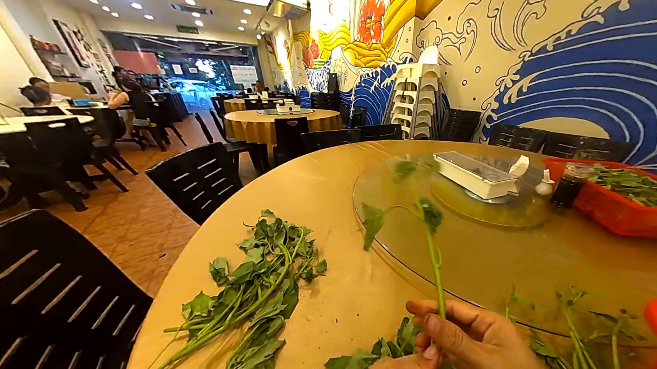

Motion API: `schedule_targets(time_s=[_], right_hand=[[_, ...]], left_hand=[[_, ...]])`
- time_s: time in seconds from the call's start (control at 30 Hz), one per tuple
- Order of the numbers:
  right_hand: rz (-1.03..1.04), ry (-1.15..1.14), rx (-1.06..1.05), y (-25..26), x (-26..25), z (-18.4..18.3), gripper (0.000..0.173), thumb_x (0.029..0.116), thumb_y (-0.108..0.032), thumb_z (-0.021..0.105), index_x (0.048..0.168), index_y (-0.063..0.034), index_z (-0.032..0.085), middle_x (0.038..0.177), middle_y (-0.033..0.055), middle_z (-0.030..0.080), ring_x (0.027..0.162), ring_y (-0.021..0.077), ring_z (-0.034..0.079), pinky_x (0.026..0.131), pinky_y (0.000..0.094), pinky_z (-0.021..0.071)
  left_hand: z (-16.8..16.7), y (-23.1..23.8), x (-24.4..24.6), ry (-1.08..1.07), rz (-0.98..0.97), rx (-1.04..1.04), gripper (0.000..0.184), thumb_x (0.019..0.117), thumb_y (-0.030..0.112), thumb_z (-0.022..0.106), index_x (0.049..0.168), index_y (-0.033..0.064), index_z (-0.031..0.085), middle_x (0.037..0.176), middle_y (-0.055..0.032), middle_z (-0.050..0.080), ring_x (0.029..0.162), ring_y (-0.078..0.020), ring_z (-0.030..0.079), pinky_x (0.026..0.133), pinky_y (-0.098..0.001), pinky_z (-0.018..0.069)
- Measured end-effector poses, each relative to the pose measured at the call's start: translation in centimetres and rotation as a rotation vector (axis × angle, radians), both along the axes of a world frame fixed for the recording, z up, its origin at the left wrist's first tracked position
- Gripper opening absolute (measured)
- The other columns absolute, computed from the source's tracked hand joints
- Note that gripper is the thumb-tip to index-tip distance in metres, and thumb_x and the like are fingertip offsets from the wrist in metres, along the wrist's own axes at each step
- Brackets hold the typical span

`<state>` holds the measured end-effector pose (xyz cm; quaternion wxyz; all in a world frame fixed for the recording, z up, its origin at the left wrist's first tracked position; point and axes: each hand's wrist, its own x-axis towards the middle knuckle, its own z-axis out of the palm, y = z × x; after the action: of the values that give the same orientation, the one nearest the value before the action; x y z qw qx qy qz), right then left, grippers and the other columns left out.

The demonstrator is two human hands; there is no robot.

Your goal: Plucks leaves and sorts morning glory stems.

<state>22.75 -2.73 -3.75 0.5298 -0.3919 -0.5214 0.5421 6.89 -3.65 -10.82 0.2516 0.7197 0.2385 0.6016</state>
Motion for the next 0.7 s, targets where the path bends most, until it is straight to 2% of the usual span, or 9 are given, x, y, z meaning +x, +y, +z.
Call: schedule_targets(time_s=[0.1,0.17,0.27,0.37,0.47,0.57,0.7], right_hand=[[0.198,0.098,-0.025,0.8,1.1,-0.3,0.026,0.1003,-0.006,0.060,0.124,0.0011,0.068,0.112,0.0047,0.074,0.099,0.0108,0.071,0.090,0.0255,0.0584],[0.265,0.136,-0.031,1.2,1.4,-0.5,0.028,0.1003,-0.003,0.058,0.126,0.0023,0.067,0.117,0.0084,0.073,0.103,0.0142,0.072,0.093,0.0279,0.0582],[0.277,0.194,-0.088,1.0,1.3,-0.2,0.027,0.0998,0.001,0.057,0.124,0.0037,0.068,0.112,0.0112,0.075,0.101,0.0180,0.074,0.093,0.0306,0.0594],[0.285,0.228,-0.151,0.9,1.3,0.1,0.021,0.0984,0.001,0.059,0.115,0.0007,0.073,0.106,0.0083,0.077,0.097,0.0139,0.075,0.091,0.0274,0.0600],[0.279,0.276,-0.189,0.6,1.0,0.3,0.021,0.0992,0.002,0.057,0.112,0.0001,0.073,0.105,0.0082,0.078,0.096,0.0136,0.075,0.090,0.0265,0.0600],[0.215,0.306,-0.187,0.1,0.2,0.3,0.020,0.0991,0.004,0.056,0.107,0.0005,0.074,0.102,0.0094,0.078,0.095,0.0143,0.076,0.090,0.0268,0.0601],[0.101,0.222,-0.119,-0.2,-0.3,0.0,0.021,0.1002,0.004,0.055,0.103,0.0002,0.075,0.101,0.0081,0.078,0.094,0.0135,0.075,0.089,0.0267,0.0603]], left_hand=[[0.3,0.5,-0.5,0.011,0.059,0.050,0.016,0.1016,0.004,0.059,0.111,-0.0019,0.070,0.104,-0.0109,0.075,0.097,-0.0064,0.072,0.089,-0.0231,0.0584],[0.4,0.7,-0.9,0.051,0.092,0.107,0.016,0.1023,0.004,0.058,0.111,0.0005,0.071,0.103,-0.0108,0.076,0.097,-0.0080,0.072,0.089,-0.0241,0.0580],[0.4,1.2,-1.3,0.087,0.110,0.215,0.016,0.1039,0.007,0.056,0.111,0.0033,0.070,0.103,-0.0098,0.075,0.098,-0.0092,0.071,0.090,-0.0247,0.0573],[0.3,1.4,-1.6,0.081,0.087,0.241,0.017,0.1042,0.007,0.056,0.112,0.0046,0.071,0.104,-0.0091,0.075,0.100,-0.0096,0.071,0.091,-0.0252,0.0566],[0.4,1.6,-1.9,0.089,0.100,0.266,0.016,0.1041,0.007,0.056,0.111,0.0053,0.071,0.103,-0.0084,0.075,0.097,-0.0097,0.070,0.089,-0.0245,0.0558],[0.3,1.9,-2.2,0.097,0.122,0.270,0.015,0.1039,0.008,0.057,0.109,0.0062,0.071,0.100,-0.0072,0.074,0.096,-0.0090,0.070,0.089,-0.0239,0.0553],[0.4,1.8,-1.9,0.103,0.148,0.205,0.014,0.1013,0.003,0.059,0.105,0.0028,0.072,0.098,-0.0085,0.075,0.097,-0.0083,0.071,0.091,-0.0230,0.0550]])
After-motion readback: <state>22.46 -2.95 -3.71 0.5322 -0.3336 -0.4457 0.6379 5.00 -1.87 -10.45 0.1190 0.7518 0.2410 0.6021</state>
